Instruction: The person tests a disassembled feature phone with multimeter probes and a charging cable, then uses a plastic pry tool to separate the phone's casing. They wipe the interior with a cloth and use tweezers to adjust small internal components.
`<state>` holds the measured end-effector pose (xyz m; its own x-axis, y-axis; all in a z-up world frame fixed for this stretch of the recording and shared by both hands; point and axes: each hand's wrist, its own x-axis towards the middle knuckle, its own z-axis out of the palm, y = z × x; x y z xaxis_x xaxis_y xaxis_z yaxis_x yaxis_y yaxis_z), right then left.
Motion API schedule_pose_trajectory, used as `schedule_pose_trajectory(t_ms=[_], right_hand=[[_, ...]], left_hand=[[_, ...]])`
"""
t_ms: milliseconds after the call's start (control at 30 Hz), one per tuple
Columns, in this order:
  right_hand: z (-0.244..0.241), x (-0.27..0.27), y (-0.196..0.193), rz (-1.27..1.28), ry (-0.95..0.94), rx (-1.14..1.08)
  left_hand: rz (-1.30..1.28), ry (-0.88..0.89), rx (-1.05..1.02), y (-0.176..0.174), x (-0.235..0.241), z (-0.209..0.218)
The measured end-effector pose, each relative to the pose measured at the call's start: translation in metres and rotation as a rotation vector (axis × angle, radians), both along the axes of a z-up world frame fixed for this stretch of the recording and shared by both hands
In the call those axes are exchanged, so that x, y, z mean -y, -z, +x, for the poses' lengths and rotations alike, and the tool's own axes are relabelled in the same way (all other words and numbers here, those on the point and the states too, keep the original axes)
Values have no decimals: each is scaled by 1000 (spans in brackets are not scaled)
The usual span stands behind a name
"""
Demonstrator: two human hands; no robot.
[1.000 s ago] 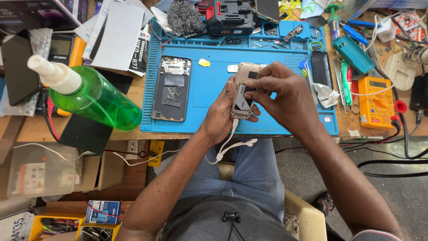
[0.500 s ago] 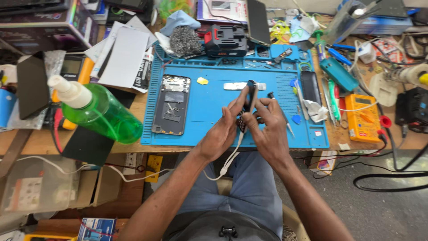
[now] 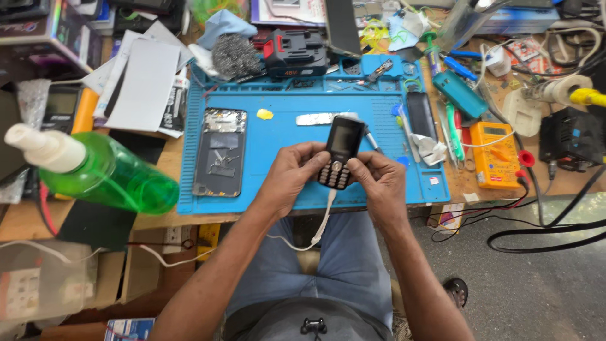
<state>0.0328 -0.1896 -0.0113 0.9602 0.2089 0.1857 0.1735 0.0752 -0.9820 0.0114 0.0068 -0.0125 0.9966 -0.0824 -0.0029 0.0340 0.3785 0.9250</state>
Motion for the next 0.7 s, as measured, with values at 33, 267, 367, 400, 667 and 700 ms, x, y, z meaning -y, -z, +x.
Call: schedule_pose_trajectory(t_ms=[33, 267, 367, 400, 667, 700], right_hand=[[2, 1, 0, 6, 7, 2], [3, 12, 1, -2, -108, -53], [8, 16, -7, 105, -130, -108], [6, 12, -10, 160, -153, -137], [8, 15, -4, -46, -96, -62], [11, 17, 1, -80, -88, -36]], left_hand=[[14, -2, 0, -2, -2, 1], [64, 6, -129, -3, -4, 2], [3, 12, -119, -8, 2, 7], [-15, 15, -134, -11, 3, 1], [143, -48, -152, -16, 5, -3], [285, -67, -108, -9, 7, 3]])
